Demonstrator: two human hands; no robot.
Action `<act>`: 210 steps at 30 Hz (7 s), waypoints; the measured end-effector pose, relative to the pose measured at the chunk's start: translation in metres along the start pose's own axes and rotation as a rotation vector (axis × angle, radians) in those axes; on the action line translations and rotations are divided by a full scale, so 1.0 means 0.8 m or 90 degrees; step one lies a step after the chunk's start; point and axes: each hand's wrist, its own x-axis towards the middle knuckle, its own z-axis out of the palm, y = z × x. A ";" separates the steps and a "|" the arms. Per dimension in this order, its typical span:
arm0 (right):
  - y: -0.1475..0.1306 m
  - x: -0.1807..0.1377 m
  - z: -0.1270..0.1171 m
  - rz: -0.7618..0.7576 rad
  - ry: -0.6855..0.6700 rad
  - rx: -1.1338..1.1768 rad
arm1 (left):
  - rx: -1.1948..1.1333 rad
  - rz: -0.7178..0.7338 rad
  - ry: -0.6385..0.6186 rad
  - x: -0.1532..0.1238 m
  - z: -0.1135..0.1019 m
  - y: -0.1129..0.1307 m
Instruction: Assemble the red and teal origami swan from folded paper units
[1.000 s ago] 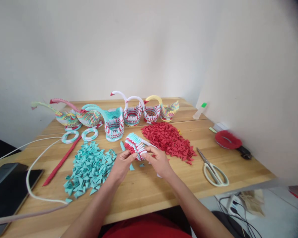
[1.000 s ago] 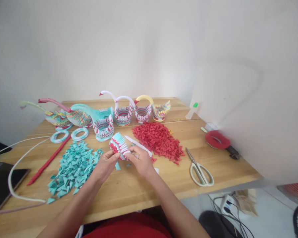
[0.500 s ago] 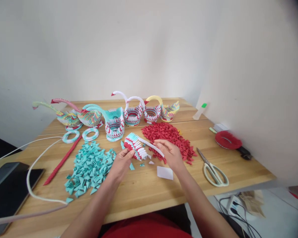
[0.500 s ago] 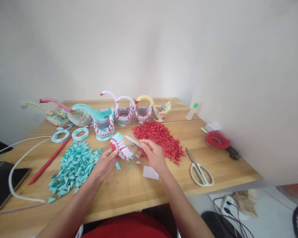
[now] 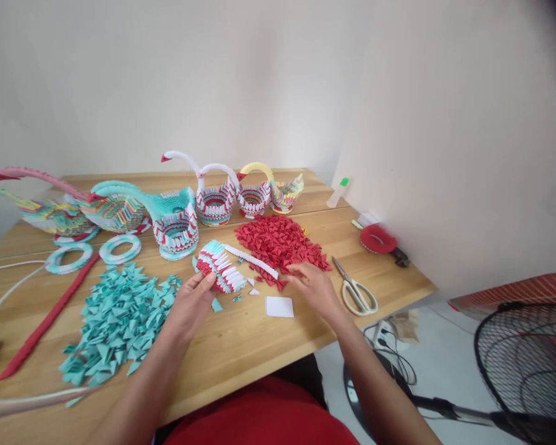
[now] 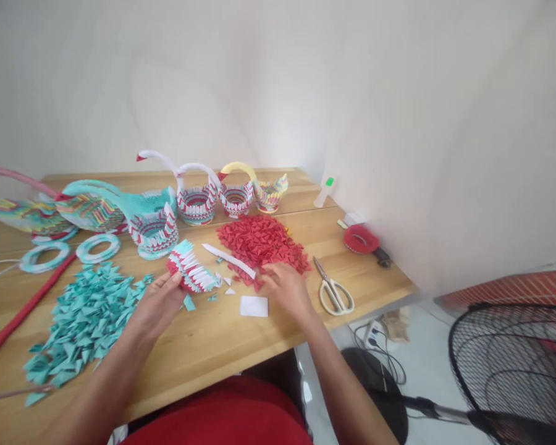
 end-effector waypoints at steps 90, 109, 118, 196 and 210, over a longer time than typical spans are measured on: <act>-0.003 0.022 -0.022 -0.012 -0.127 -0.167 | -0.045 0.006 0.000 0.000 -0.003 0.006; -0.016 0.013 0.026 -0.027 -0.175 -0.228 | -0.040 0.008 0.001 0.002 -0.003 0.005; -0.012 0.013 0.019 -0.013 -0.197 -0.093 | -0.043 0.008 0.004 0.001 -0.003 0.006; 0.009 0.006 0.026 -0.111 -0.015 -0.197 | -0.043 -0.013 0.022 0.002 -0.004 0.006; -0.021 0.049 0.060 0.051 -0.009 -0.010 | -0.044 0.000 0.013 0.001 -0.001 0.008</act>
